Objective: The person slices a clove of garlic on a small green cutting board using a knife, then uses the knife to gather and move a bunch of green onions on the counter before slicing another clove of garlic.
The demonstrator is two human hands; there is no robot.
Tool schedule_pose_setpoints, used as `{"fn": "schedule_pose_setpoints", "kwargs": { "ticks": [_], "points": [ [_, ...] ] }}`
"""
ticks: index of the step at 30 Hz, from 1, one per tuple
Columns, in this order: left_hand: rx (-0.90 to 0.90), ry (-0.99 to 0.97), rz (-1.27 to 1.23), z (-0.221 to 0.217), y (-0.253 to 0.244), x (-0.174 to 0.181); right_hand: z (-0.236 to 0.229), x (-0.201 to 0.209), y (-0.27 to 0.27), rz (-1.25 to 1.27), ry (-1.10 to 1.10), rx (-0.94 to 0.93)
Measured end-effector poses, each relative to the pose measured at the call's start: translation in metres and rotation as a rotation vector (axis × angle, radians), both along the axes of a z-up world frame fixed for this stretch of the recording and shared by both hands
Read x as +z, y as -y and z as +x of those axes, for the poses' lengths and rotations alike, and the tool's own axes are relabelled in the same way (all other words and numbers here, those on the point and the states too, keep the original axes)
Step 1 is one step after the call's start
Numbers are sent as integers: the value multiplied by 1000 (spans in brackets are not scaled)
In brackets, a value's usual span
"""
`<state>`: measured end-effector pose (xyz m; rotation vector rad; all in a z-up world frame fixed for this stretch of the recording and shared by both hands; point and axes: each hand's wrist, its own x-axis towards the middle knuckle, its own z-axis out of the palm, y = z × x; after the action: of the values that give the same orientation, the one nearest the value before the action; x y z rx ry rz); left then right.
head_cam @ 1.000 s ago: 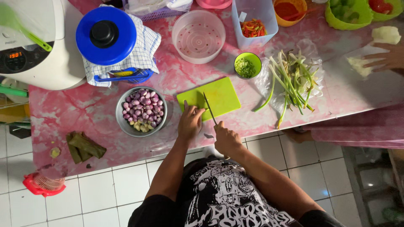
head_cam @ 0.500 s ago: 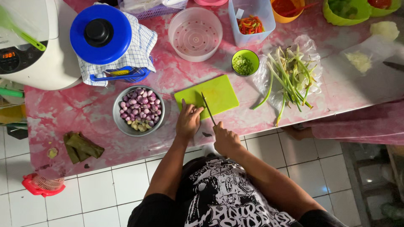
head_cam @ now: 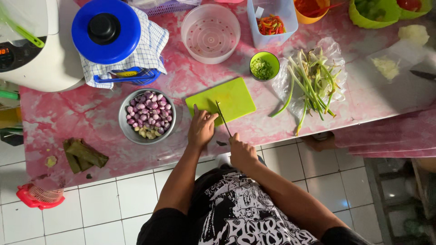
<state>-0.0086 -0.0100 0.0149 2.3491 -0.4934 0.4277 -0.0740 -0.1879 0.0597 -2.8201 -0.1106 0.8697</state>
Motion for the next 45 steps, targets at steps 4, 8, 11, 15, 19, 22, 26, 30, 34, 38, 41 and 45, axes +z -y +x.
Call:
{"fn": "schedule_pose_setpoints", "kwargs": {
  "ticks": [4, 8, 11, 15, 19, 22, 26, 30, 34, 38, 41, 45],
  "points": [
    [-12, -18, 27, 2, -1, -1, 5, -8, 1, -8, 6, -5],
    [12, -29, 15, -3, 0, 1, 28, 4, 3, 50, -36, 38],
    [5, -25, 35, 0, -1, 3, 23, 10, 3, 44, -81, 29],
    [-3, -39, 38, 1, -1, 1, -4, -4, -2, 34, 74, -3],
    [-21, -19, 32, -2, -3, 0, 13, -3, 1, 52, -39, -36],
    [-3, -1, 76, -2, -3, 1, 21, 8, 5, 67, 16, 51],
    [-6, -26, 31, 2, -2, 1, 10, 5, 3, 54, -28, 58],
    [-3, -17, 67, 5, -2, 0, -1, -10, -2, -44, 64, 9],
    [2, -34, -4, 0, -3, 1, 14, -1, 1, 12, 23, 11],
    [4, -36, 52, 1, -4, 3, 22, 16, 2, 32, -55, 50],
    [-8, -17, 27, 2, -4, 0, 6, 15, -1, 45, -56, 0],
    [-55, -33, -6, 4, -7, -4, -8, 5, -6, -1, -35, -17]
  ]
}}
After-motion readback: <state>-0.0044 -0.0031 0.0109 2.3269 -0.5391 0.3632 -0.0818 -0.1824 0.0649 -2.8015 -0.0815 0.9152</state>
